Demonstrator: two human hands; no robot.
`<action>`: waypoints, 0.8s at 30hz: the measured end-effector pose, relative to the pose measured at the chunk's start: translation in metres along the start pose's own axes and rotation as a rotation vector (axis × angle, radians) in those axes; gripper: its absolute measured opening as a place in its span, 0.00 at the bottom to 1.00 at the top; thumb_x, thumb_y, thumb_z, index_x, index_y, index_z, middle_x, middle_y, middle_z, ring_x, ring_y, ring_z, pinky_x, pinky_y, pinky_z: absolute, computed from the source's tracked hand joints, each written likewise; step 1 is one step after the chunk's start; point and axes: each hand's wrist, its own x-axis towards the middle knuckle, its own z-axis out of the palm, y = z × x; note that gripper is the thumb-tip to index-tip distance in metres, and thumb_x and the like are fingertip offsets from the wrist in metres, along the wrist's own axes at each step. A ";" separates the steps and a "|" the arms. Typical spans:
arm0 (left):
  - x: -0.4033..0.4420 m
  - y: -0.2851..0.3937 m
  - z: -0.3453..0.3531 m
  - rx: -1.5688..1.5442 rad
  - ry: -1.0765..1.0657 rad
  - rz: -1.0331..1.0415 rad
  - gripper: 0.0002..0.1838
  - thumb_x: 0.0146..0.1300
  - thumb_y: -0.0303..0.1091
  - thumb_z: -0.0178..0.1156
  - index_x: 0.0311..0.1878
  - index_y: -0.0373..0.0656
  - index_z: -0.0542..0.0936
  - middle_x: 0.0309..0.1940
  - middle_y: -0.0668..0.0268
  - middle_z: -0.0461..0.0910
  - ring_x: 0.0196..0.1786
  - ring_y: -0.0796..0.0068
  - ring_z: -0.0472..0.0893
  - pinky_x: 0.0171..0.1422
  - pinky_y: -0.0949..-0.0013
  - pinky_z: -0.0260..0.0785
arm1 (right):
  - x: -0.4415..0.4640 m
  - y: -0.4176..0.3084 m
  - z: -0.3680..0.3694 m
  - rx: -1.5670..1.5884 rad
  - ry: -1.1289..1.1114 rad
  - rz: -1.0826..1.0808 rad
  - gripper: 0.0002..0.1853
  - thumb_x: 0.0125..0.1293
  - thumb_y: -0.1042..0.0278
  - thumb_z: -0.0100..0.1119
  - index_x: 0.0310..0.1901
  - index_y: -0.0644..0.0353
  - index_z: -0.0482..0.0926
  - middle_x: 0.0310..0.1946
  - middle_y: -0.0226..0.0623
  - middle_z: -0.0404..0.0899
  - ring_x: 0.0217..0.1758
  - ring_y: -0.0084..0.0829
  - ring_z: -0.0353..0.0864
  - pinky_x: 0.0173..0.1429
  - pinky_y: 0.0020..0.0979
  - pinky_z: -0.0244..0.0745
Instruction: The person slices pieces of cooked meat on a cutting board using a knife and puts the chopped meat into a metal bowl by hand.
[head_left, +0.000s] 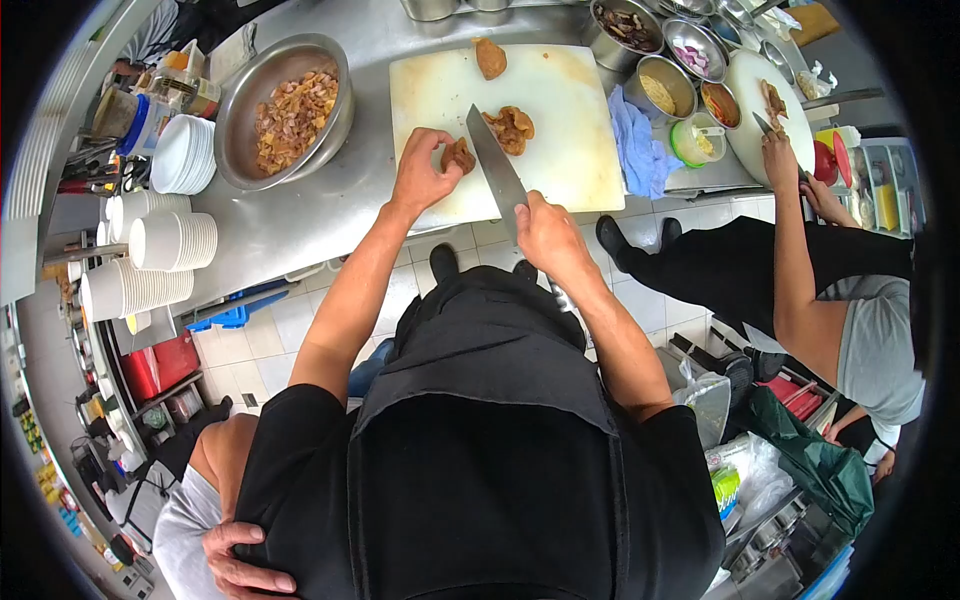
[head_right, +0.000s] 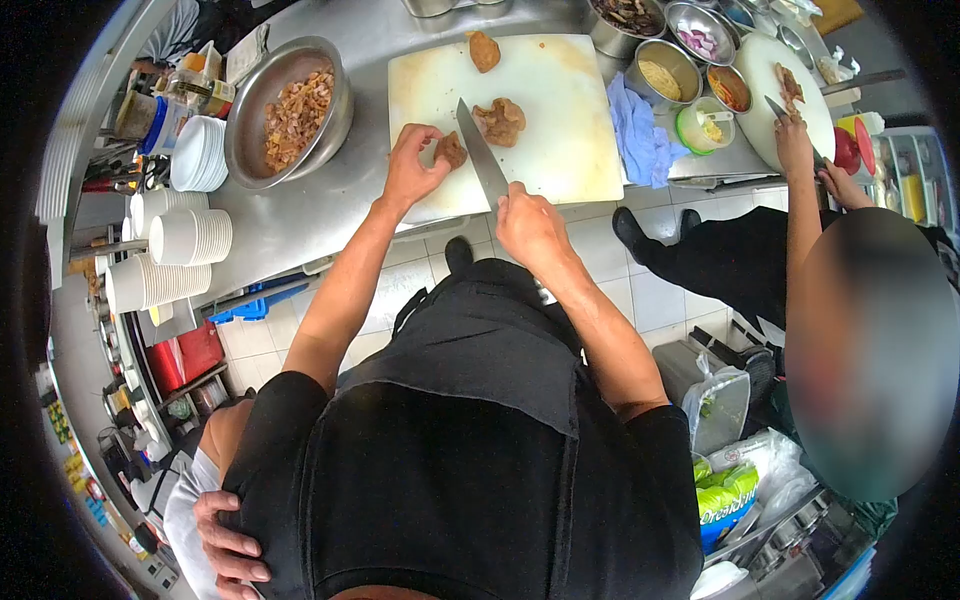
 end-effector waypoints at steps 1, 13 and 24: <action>0.001 -0.005 0.002 -0.017 -0.053 0.005 0.15 0.47 0.27 0.61 0.42 0.40 0.79 0.41 0.57 0.77 0.47 0.59 0.78 0.54 0.61 0.72 | 0.000 -0.001 0.000 0.012 0.006 -0.030 0.14 0.73 0.66 0.48 0.45 0.72 0.74 0.30 0.63 0.81 0.39 0.61 0.83 0.47 0.53 0.76; -0.016 0.005 0.007 0.184 -0.125 0.280 0.25 0.45 0.28 0.67 0.51 0.40 0.76 0.49 0.53 0.78 0.53 0.52 0.78 0.57 0.60 0.71 | -0.014 0.014 -0.007 0.021 0.145 -0.013 0.12 0.73 0.66 0.48 0.41 0.69 0.73 0.23 0.61 0.79 0.30 0.64 0.80 0.38 0.57 0.74; 0.059 0.077 0.006 -1.371 -0.739 -0.419 0.31 0.62 0.31 0.68 0.66 0.45 0.67 0.62 0.54 0.74 0.64 0.52 0.76 0.68 0.50 0.70 | -0.006 0.067 0.045 0.203 0.400 0.303 0.13 0.71 0.63 0.50 0.44 0.67 0.74 0.30 0.58 0.81 0.36 0.57 0.83 0.42 0.52 0.77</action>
